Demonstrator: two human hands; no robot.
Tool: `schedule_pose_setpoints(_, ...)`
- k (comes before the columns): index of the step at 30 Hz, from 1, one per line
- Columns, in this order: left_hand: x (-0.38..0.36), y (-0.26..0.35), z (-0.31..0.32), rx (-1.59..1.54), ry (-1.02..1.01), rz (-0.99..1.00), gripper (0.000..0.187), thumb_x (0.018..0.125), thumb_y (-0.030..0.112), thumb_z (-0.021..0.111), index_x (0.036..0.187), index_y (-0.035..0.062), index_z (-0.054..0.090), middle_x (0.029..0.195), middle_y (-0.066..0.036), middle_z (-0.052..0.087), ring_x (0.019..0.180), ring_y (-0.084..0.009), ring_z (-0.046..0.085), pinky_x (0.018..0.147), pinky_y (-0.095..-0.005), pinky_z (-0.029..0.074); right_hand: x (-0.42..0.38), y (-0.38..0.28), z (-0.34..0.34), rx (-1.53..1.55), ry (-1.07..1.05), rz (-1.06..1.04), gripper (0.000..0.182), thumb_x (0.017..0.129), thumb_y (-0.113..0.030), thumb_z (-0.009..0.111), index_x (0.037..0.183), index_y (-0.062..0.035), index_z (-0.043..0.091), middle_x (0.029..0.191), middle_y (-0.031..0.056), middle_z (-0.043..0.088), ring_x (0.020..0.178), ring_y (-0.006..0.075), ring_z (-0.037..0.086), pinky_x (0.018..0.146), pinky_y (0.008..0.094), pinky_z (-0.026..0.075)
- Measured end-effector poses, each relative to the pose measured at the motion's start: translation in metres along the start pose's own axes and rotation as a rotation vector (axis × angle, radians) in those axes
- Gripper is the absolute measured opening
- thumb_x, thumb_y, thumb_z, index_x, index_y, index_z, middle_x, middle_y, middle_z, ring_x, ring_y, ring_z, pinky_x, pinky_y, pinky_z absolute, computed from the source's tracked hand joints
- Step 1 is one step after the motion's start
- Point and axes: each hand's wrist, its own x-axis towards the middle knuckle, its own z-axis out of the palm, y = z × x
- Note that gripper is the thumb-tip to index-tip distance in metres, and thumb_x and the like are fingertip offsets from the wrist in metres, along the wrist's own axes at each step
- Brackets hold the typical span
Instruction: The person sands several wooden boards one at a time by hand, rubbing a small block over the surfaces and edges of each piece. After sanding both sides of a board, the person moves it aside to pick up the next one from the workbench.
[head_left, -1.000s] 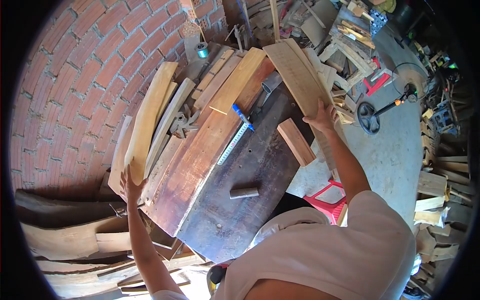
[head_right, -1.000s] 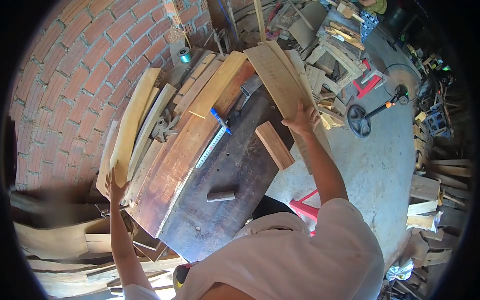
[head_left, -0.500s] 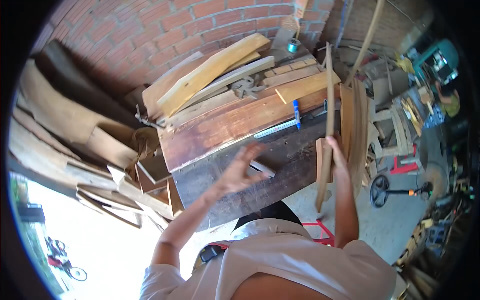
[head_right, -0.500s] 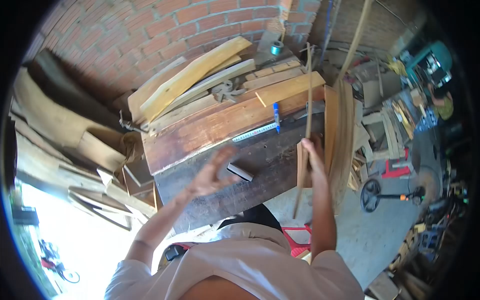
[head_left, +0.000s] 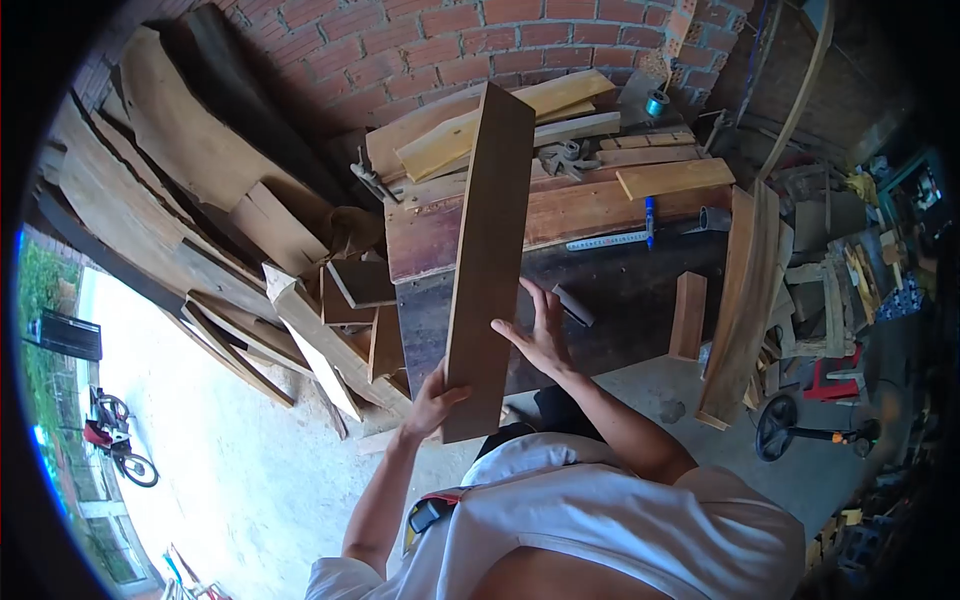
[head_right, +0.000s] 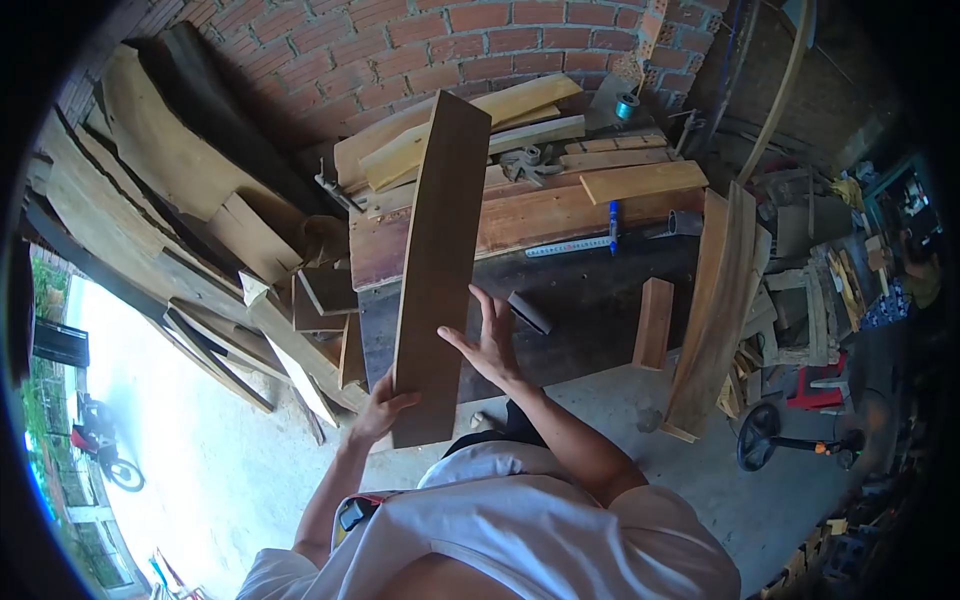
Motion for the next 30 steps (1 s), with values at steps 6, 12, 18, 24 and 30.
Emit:
schedule_pose_setpoints(6, -0.094, -0.029, -0.041, -0.102, 0.036, -0.202, 0.065, 0.093, 0.002, 0.067, 0.153, 0.0044, 0.042, 0.14, -0.005, 0.058, 0.131, -0.0147, 0.049, 0.112, -0.0314, 0.037, -0.009, 0.057, -0.036, -0.792, 0.264, -0.237, 0.064, 0.087, -0.022, 0.076, 0.145, -0.0139, 0.05, 0.137, 0.0177, 0.049, 0.126, 0.0399, 0.046, 0.105, 0.0543, 0.036)
schedule_pose_setpoints(12, -0.071, -0.066, -0.042, -0.167, 0.057, -0.231, 0.052, 0.099, 0.016, 0.066, 0.147, 0.0035, 0.049, 0.135, -0.007, 0.061, 0.122, -0.0158, 0.057, 0.104, -0.0325, 0.045, 0.003, 0.11, -0.053, -0.759, 0.105, -0.35, 0.054, 0.09, -0.017, 0.074, 0.139, -0.01, 0.055, 0.127, 0.0148, 0.052, 0.115, 0.0365, 0.051, 0.095, 0.0475, 0.045)
schedule_pose_setpoints(18, -0.016, -0.084, -0.056, 0.224, 0.202, -0.228, 0.04, 0.102, 0.036, 0.063, 0.121, 0.0009, 0.069, 0.097, -0.006, 0.075, 0.085, -0.0221, 0.071, 0.081, -0.0381, 0.056, 0.007, 0.09, -0.066, -0.851, -0.033, -0.311, 0.053, 0.092, -0.015, 0.071, 0.141, -0.0048, 0.054, 0.113, 0.0162, 0.055, 0.106, 0.0377, 0.055, 0.093, 0.0481, 0.047)
schedule_pose_setpoints(24, -0.062, -0.105, -0.039, 0.567, 0.659, -0.049, 0.05, 0.096, 0.026, 0.068, 0.142, 0.011, 0.053, 0.117, -0.023, 0.062, 0.103, -0.0373, 0.065, 0.092, -0.043, 0.053, 0.055, 0.084, -0.063, -0.55, 0.135, -0.383, 0.035, 0.1, -0.018, 0.062, 0.13, -0.0004, 0.057, 0.109, 0.0249, 0.062, 0.097, 0.0468, 0.061, 0.084, 0.0478, 0.052)
schedule_pose_setpoints(30, -0.117, -0.151, 0.013, 0.444, 1.117, -0.274, 0.068, 0.097, 0.032, 0.07, 0.153, 0.0123, 0.039, 0.146, -0.022, 0.039, 0.131, -0.0353, 0.047, 0.108, -0.0487, 0.041, 0.169, 0.057, -0.03, -0.649, -0.084, -0.658, 0.035, 0.098, -0.012, 0.063, 0.13, -0.0022, 0.056, 0.116, 0.0168, 0.056, 0.107, 0.0382, 0.056, 0.091, 0.0468, 0.047)
